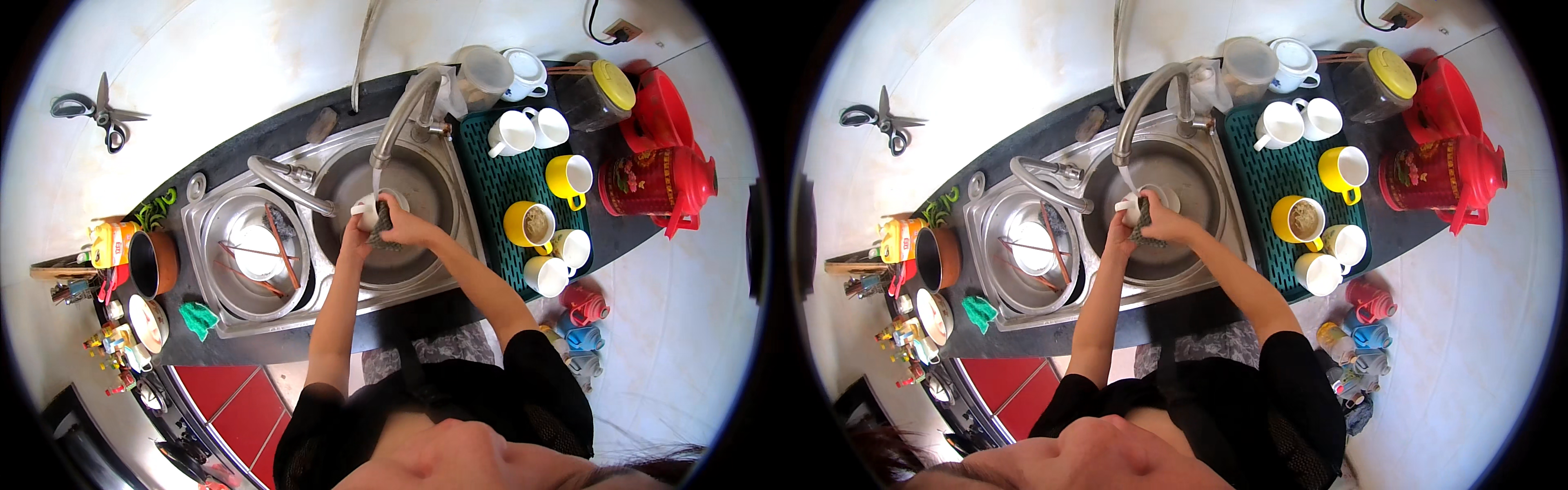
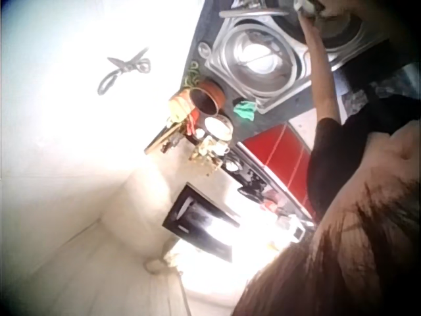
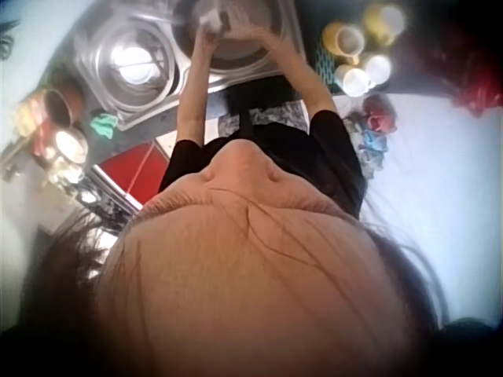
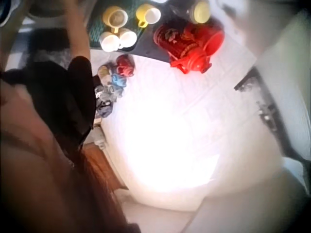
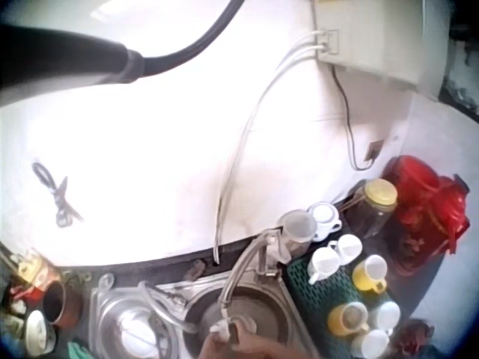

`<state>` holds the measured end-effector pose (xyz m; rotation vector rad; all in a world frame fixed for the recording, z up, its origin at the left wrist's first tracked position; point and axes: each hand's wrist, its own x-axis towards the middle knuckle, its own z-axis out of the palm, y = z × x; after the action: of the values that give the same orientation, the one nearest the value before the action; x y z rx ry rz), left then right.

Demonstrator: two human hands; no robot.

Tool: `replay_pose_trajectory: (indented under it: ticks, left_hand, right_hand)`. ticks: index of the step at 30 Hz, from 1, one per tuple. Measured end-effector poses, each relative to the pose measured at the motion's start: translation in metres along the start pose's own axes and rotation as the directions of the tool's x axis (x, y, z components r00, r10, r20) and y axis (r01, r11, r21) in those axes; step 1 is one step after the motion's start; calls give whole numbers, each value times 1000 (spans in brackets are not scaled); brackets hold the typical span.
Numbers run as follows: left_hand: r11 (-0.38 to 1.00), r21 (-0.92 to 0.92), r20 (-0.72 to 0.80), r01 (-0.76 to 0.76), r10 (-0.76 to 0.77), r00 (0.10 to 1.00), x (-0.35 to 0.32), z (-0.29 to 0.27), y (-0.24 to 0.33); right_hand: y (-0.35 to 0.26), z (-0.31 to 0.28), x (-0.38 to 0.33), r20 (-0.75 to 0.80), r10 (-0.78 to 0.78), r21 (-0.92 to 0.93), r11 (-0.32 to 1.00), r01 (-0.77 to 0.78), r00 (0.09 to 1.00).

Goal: The person rinses a mug in a sink, places it on a drying rack, and then puts tea leaves into several mugs using a spoon.

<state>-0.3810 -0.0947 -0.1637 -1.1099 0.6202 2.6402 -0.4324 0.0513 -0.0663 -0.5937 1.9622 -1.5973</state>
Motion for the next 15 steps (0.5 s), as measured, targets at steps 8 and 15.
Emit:
replay_pose_trajectory:
  ticks: [8,15]
  left_hand:
    - [998,14,29,-61,60,998,4,7,10]
    - [968,91,-103,233,-223,969,-17,34,14]
  right_hand:
    - [9,42,10,148,53,-541,840,36,988]
    - [58,-23,32,676,-479,-634,9,773,560]
